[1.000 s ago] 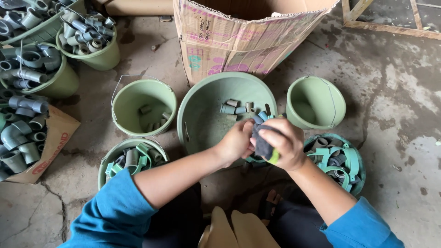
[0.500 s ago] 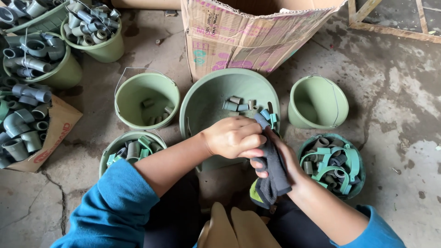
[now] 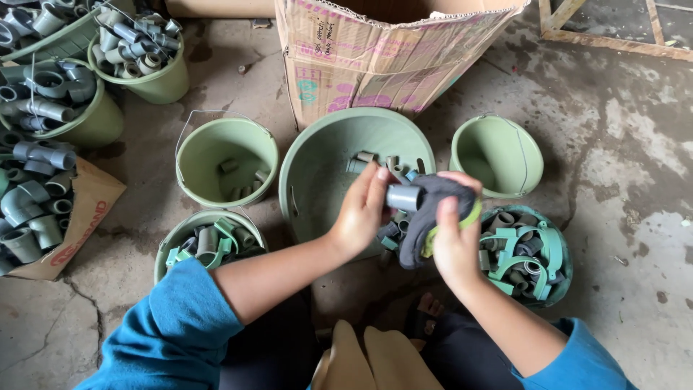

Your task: The person sits on the floor and wipes small plastic pipe fittings with a cloth. They pick each fitting from a bucket, wipe it, and place it into another bucket. The process is repeated for multiple fittings.

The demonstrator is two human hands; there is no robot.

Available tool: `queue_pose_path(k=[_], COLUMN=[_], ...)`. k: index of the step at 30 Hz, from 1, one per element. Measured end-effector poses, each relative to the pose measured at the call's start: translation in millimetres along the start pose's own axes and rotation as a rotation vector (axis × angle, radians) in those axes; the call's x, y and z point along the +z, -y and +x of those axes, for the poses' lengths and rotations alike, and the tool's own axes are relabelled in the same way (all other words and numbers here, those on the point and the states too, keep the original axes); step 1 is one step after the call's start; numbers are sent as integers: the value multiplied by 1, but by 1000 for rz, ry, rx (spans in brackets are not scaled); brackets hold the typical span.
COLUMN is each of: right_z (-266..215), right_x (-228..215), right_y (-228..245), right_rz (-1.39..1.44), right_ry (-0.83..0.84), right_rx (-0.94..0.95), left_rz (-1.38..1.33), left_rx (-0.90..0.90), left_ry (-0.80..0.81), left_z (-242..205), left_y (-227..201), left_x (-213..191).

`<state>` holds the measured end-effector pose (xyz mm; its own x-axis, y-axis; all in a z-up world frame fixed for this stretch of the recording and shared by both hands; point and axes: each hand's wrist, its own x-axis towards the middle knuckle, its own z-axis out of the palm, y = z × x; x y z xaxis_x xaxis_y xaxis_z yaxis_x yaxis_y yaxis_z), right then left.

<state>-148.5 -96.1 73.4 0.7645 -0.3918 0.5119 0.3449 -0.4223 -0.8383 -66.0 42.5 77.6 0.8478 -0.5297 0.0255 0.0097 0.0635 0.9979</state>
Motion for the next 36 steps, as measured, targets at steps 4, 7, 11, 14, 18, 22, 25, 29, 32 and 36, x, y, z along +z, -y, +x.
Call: queue_pose_path(k=[4,7,11,14,18,22,25,29,32,36], right_z=[2,11,15,22,30,36,40,30,26,29], right_x=[-4,-2,3,-1,-21,-21,-9,0,1,-1], right_y=[-6,1,11,-2,-25,-10,7,-6,-13,-12], right_rz=[-22,-57,450,568,718,918,867,664,526,374], right_ry=[46,-10,-58,-54,-54,-170,-239,-97,45,147], right_rx=[-55,-30,833,1073,1170,1115,991,554,289,59], left_rz=[3,-2,-68,-149,-255,-378,-303,45,360,768], left_rx=[64,152,294,305,270,90,65,-29,147,445], left_ry=[66,132,223,259,288,343,360,454,435,231], left_z=[-7,2,18,23,27,10,13,7,6,8], left_y=[9,8,2,-1,10,-17,-11,-15,-23,-23], left_x=[6,-3,-18,-26,-34,-22,-20,-22,-23,-27])
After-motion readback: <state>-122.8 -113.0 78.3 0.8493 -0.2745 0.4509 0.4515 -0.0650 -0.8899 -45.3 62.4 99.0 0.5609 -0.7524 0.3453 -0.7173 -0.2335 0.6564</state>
